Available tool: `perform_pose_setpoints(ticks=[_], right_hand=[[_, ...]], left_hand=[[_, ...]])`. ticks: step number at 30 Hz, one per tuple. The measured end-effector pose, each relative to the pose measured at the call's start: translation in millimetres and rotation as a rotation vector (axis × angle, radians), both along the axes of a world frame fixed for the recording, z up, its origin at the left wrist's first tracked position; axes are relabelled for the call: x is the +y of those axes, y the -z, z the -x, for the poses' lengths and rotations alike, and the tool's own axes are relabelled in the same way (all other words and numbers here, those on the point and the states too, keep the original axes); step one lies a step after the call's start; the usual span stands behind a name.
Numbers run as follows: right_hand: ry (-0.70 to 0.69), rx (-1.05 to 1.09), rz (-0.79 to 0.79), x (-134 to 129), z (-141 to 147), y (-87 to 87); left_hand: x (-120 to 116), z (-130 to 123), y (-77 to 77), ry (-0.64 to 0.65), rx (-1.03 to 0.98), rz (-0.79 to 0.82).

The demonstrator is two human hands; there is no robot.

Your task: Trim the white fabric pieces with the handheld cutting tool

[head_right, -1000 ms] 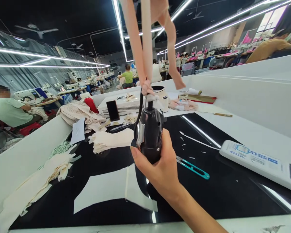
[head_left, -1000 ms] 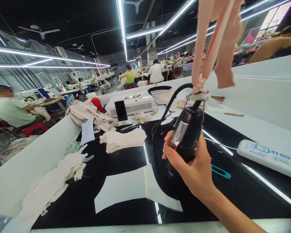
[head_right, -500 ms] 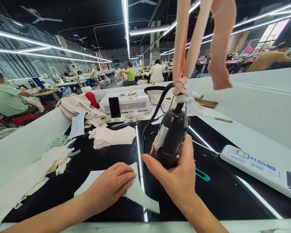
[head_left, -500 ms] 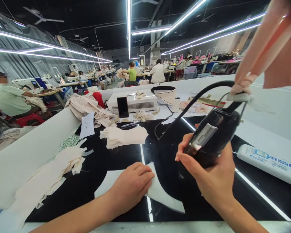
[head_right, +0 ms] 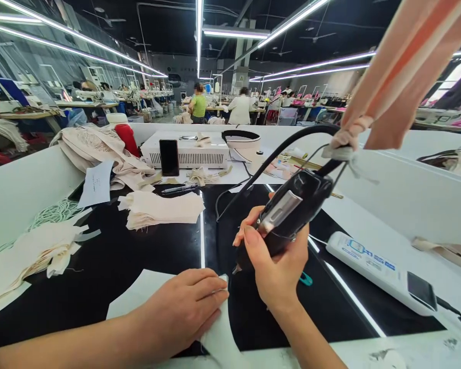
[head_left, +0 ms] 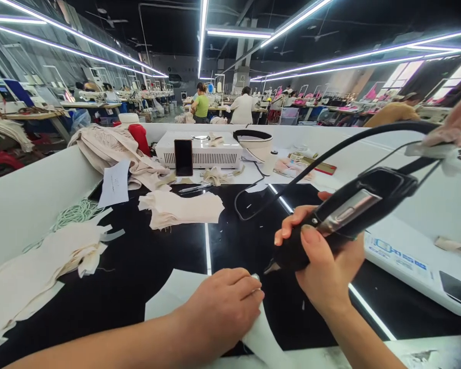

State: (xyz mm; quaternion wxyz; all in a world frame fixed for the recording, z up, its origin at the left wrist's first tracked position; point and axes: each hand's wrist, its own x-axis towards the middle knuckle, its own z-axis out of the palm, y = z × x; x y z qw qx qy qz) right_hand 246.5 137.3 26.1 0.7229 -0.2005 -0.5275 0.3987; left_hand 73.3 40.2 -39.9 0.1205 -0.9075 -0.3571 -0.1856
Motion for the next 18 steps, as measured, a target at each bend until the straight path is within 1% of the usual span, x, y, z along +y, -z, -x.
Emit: perform_pose_setpoints(ticks=[6, 11, 18], right_hand=[[-0.046, 0.008, 0.015, 1, 5, -1.8], [-0.105, 0.034, 0.035, -1, 6, -6.3], [-0.158, 0.062, 0.05, -5, 10, -14.7]], left_hand=[[-2, -4, 9.9, 0.017, 0.002, -0.011], [-5, -4, 11.5, 0.008, -0.041, -0.001], [-7, -4, 13.6, 0.012, -0.005, -0.036]])
